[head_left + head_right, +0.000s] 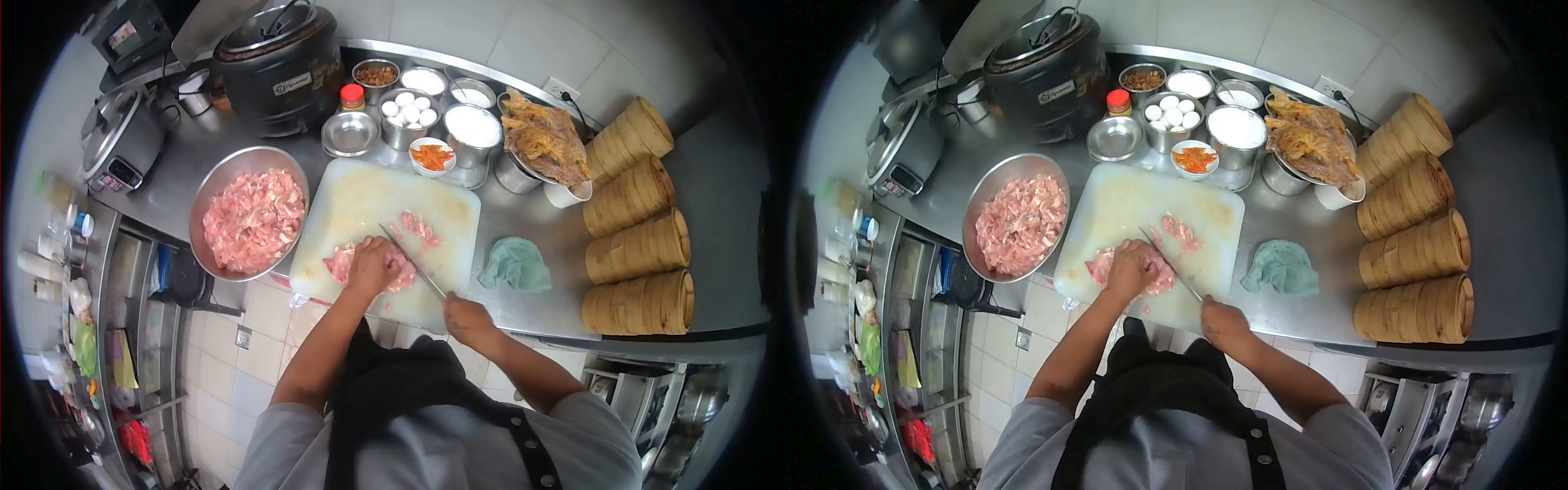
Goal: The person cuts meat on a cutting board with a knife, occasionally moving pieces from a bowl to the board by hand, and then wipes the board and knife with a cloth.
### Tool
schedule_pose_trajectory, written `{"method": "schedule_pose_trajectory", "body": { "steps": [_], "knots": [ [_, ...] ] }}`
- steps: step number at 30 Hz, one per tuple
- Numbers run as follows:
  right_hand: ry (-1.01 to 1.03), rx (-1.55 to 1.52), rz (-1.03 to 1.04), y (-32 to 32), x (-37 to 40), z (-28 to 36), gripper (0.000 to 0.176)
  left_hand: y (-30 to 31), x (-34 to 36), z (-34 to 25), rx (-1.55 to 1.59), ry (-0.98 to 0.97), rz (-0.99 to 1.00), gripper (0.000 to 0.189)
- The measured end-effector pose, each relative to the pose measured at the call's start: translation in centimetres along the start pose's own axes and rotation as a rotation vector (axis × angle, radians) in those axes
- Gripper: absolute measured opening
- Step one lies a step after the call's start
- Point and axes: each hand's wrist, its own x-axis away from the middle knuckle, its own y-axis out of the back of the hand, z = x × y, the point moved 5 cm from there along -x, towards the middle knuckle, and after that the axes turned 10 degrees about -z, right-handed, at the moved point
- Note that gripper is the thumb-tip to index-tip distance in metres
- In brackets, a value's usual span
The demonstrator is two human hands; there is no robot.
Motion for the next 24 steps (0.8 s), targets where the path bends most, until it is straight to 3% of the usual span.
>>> {"method": "schedule_pose_trajectory", "body": {
  "steps": [2,6,9,12,14,17,20,24],
  "knots": [
    [0.156,-0.060,-0.229,-1.6,-3.6,1.4,0.026,-0.4,0.0,-0.2,0.002,0.016,0.041,0.022],
    [0.058,-0.147,-0.087,-0.1,-11.5,3.4,0.028,-0.5,0.3,-0.1,0.018,0.015,0.065,0.022],
    [0.108,-0.127,-0.111,0.6,-7.6,1.3,0.027,0.3,0.5,0.1,0.037,0.033,-0.012,0.025],
    [0.028,-0.054,-0.063,2.2,-2.4,-1.4,0.024,2.5,0.9,-0.7,0.012,0.039,-0.122,0.025],
    [-0.039,-0.010,-0.013,2.9,-1.2,-0.9,0.024,2.1,1.0,-0.6,-0.046,-0.041,-0.016,0.027],
    [-0.038,0.035,-0.117,4.4,-1.0,0.6,0.024,1.2,0.5,-0.8,-0.099,-0.042,0.025,0.028],
    [0.039,0.079,-0.064,5.5,-0.3,3.9,0.021,0.9,0.2,-1.0,-0.077,-0.012,0.065,0.025],
    [0.099,0.051,0.046,6.4,2.3,3.7,0.020,0.9,0.2,-0.9,-0.112,0.037,0.103,0.024]
  ]
}}
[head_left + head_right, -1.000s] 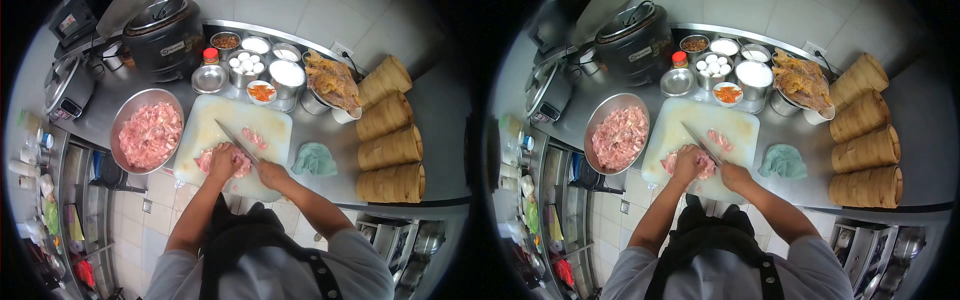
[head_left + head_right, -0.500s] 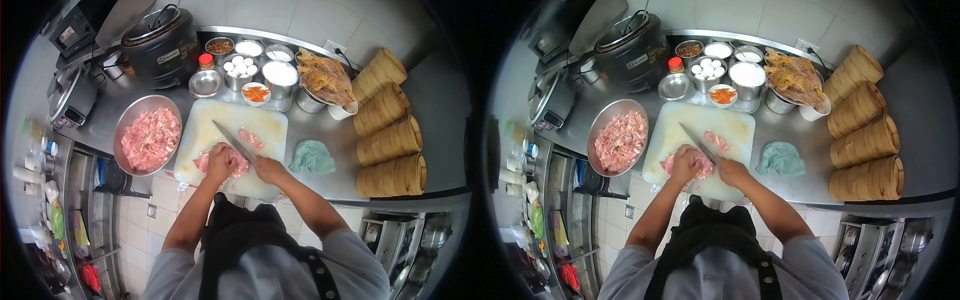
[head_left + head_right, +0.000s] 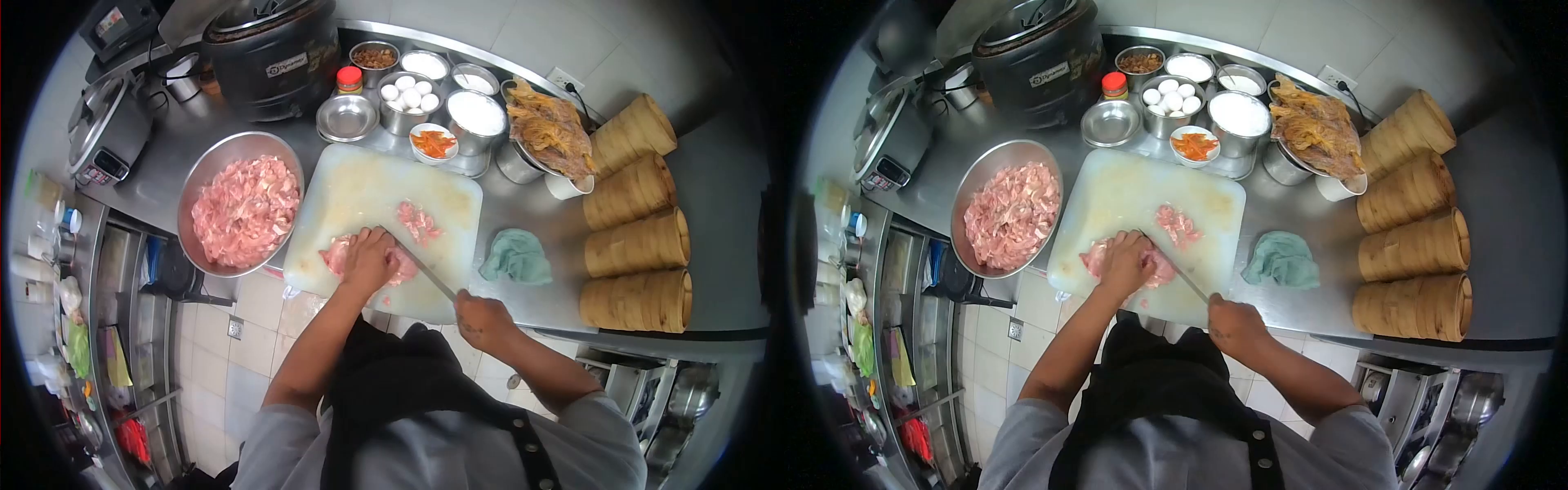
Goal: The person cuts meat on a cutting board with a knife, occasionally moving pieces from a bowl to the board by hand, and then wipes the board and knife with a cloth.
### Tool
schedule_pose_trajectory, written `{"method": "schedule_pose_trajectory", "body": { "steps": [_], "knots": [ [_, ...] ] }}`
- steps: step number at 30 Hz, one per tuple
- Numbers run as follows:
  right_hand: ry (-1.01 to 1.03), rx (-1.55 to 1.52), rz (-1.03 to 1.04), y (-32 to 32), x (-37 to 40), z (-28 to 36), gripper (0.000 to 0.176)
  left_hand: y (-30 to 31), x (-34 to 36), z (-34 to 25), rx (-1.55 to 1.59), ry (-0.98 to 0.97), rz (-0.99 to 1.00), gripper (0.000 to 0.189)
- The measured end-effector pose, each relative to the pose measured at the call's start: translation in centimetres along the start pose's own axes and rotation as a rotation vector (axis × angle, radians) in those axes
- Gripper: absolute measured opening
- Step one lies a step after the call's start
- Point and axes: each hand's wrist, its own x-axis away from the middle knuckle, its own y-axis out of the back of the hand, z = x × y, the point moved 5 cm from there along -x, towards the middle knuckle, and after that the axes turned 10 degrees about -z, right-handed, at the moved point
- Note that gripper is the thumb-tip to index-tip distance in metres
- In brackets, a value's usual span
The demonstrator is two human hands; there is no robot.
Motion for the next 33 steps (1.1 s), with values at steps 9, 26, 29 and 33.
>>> {"method": "schedule_pose_trajectory", "body": {
  "steps": [9,26,29,33],
  "knots": [
    [0.059,-0.141,-0.235,-6.0,-12.9,1.7,0.023,-1.3,0.2,1.0,0.074,-0.057,-0.055,0.023],
    [0.079,-0.188,-0.265,-5.7,-11.4,-1.4,0.026,-0.3,0.5,1.3,0.209,-0.037,-0.132,0.027],
    [0.084,-0.121,-0.256,-4.4,-8.1,-3.2,0.024,0.4,1.6,2.3,0.336,0.001,-0.246,0.025],
    [-0.140,-0.008,-0.155,-2.4,-4.8,-2.6,0.022,1.4,1.2,1.0,0.120,-0.048,-0.225,0.023]
  ]
}}
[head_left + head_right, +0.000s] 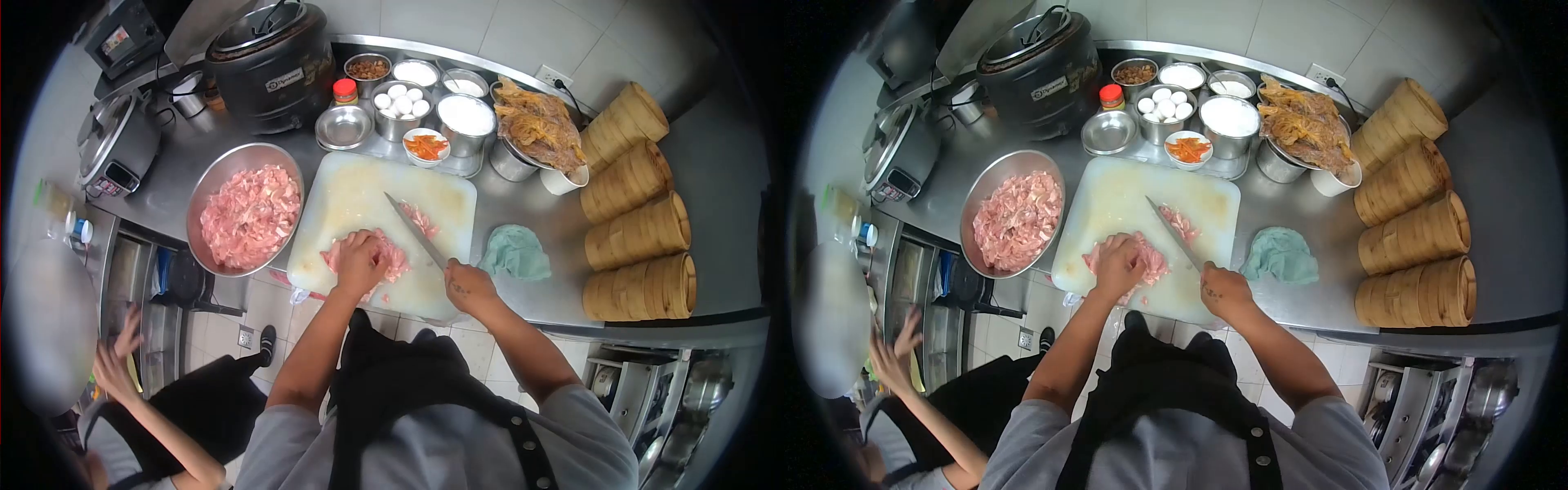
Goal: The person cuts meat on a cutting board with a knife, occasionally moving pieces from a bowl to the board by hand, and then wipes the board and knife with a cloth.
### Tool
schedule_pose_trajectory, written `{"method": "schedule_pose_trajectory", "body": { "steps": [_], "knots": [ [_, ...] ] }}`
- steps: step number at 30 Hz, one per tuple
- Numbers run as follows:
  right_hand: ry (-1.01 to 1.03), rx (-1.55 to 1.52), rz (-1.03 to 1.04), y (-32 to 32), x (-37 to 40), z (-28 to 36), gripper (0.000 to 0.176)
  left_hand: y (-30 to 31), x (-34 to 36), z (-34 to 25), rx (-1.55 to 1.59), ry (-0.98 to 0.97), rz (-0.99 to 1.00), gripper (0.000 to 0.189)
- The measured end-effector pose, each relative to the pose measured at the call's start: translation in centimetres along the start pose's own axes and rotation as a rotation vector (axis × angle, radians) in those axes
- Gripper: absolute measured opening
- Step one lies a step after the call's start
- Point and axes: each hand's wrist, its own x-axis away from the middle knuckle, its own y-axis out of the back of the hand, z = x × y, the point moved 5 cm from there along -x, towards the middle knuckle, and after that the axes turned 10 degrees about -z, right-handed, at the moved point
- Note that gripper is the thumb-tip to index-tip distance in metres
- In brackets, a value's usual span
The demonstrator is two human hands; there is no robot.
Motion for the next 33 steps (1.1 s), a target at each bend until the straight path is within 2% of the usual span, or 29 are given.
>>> {"method": "schedule_pose_trajectory", "body": {
  "steps": [6,9,12,14,16,19,21,23,24,26,27,29,31,33],
  "knots": [
    [0.138,0.050,0.034,2.3,3.4,3.5,0.018,-1.3,0.0,0.0,-0.058,0.026,0.054,0.024],
    [0.132,0.049,0.212,2.9,4.8,3.1,0.020,-1.3,-0.1,-0.3,-0.087,0.069,0.107,0.022],
    [0.113,-0.019,0.105,-1.2,2.0,3.0,0.022,-1.7,-0.3,-0.1,-0.040,0.041,0.130,0.018],
    [0.211,-0.090,-0.042,-5.2,-3.0,4.0,0.022,-2.1,-0.3,0.3,-0.017,0.027,0.123,0.017],
    [0.154,-0.185,-0.010,-5.4,-7.3,6.0,0.025,-2.0,-0.6,0.2,-0.014,0.034,0.097,0.017],
    [0.198,-0.134,0.046,-5.1,-6.2,3.9,0.029,-1.8,-0.3,-0.3,-0.033,0.037,0.080,0.016],
    [0.158,-0.091,0.082,-4.8,-2.1,0.9,0.023,-1.7,0.0,-0.2,-0.062,0.053,0.060,0.015],
    [0.020,-0.106,0.206,-3.0,2.1,-1.1,0.024,-1.6,-0.1,-0.1,-0.059,0.062,0.048,0.019],
    [0.030,-0.107,0.204,-3.1,1.9,-0.9,0.024,-1.4,-0.3,0.1,-0.068,0.061,0.042,0.019],
    [0.118,-0.187,0.069,-2.8,2.1,-0.6,0.025,-1.6,-0.2,-0.1,-0.029,0.050,0.048,0.019],
    [0.098,-0.173,0.054,-4.6,0.0,-0.9,0.027,-1.6,-0.2,-0.3,-0.019,0.049,0.070,0.016],
    [0.206,-0.271,-0.129,-5.4,-3.4,0.0,0.032,-1.6,0.0,-0.3,-0.031,0.034,0.073,0.017],
    [0.151,-0.222,-0.052,-3.9,-4.2,0.1,0.030,-1.3,0.6,0.1,-0.056,0.019,0.068,0.018],
    [0.056,-0.120,0.066,-2.2,-3.1,-0.1,0.029,-0.3,1.0,0.6,0.152,0.069,-0.087,0.021]
  ]
}}
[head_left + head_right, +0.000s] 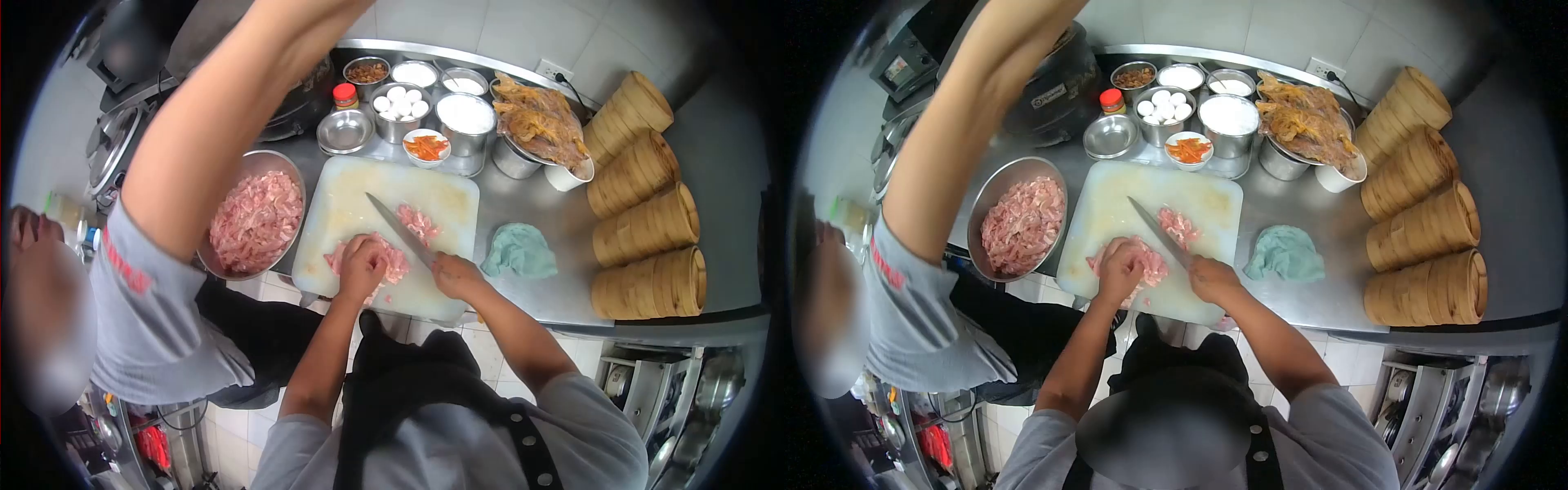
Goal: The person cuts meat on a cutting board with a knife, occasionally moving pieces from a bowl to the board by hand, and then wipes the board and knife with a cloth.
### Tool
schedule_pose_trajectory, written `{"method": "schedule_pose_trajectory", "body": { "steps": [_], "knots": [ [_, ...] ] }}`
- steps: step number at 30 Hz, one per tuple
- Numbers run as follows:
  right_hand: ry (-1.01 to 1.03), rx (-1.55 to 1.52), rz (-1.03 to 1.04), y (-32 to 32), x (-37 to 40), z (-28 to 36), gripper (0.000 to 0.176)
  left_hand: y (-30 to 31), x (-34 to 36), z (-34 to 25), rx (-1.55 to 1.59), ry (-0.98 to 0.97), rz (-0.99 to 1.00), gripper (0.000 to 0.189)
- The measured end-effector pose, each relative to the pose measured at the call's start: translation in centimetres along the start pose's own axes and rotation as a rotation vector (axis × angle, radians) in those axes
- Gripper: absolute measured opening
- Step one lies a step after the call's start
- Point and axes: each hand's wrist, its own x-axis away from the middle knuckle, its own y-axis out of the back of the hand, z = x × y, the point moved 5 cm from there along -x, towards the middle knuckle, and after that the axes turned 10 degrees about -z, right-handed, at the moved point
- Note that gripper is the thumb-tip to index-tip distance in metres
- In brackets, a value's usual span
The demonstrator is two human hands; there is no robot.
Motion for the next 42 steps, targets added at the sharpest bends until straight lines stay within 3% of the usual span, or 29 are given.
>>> {"method": "schedule_pose_trajectory", "body": {
  "steps": [4,6,10,14,16,18,20,25,27,28,31,33,34,35,37,40,42],
  "knots": [
    [-0.068,0.115,0.007,2.0,2.6,0.3,0.026,0.5,0.0,-0.5,-0.218,-0.057,0.032,0.022],
    [0.020,0.132,-0.031,2.4,3.2,2.2,0.023,-0.2,-0.4,-0.7,-0.295,-0.040,0.168,0.022],
    [0.143,0.177,0.018,3.4,5.9,4.9,0.020,-0.8,-0.7,-1.2,-0.338,-0.064,0.195,0.021],
    [0.018,0.143,0.170,4.1,7.5,4.6,0.021,-1.5,-0.8,-0.6,-0.305,-0.007,0.233,0.017],
    [0.041,0.114,0.022,-0.4,4.5,3.2,0.023,-1.9,-0.6,-0.1,-0.257,-0.016,0.241,0.015],
    [0.167,0.061,0.007,-3.0,-0.4,4.1,0.024,-2.2,-0.8,0.2,-0.244,-0.036,0.200,0.019],
    [0.088,-0.020,0.038,-2.2,-4.1,6.0,0.026,-2.3,-0.8,0.6,-0.241,-0.031,0.196,0.019],
    [0.094,0.066,0.054,-1.8,1.8,0.7,0.030,-1.6,-0.1,-0.3,-0.231,-0.033,0.089,0.022],
    [0.040,0.011,0.168,-0.6,6.0,-1.0,0.030,-1.9,0.5,1.4,-0.228,0.178,0.140,0.022],
    [0.050,0.010,0.166,-0.8,5.6,-1.0,0.030,-1.8,0.5,1.7,-0.235,0.176,0.133,0.022],
    [0.144,-0.025,-0.010,-2.9,3.4,-1.1,0.026,-2.1,1.1,0.9,-0.258,0.122,0.184,0.021],
    [0.226,-0.044,-0.089,-3.2,-0.8,1.2,0.026,-1.7,0.2,-0.2,-0.154,0.202,0.181,0.020],
    [0.235,-0.075,-0.110,-2.9,-1.7,2.2,0.026,-1.5,-0.2,-0.6,-0.171,0.035,0.145,0.019],
    [0.243,-0.072,-0.113,-2.3,-1.5,2.3,0.026,-1.5,-0.2,-0.3,-0.174,0.032,0.137,0.019],
    [0.166,-0.032,-0.056,-1.3,-0.6,2.7,0.027,-0.9,-0.2,-0.5,-0.129,-0.072,0.086,0.020],
    [0.008,0.109,-0.003,-0.3,1.6,0.0,0.028,0.6,0.4,0.3,-0.049,0.014,-0.051,0.020],
    [-0.017,0.108,0.012,1.4,3.0,0.7,0.027,0.6,0.4,0.1,-0.144,-0.024,-0.009,0.018]
  ]
}}
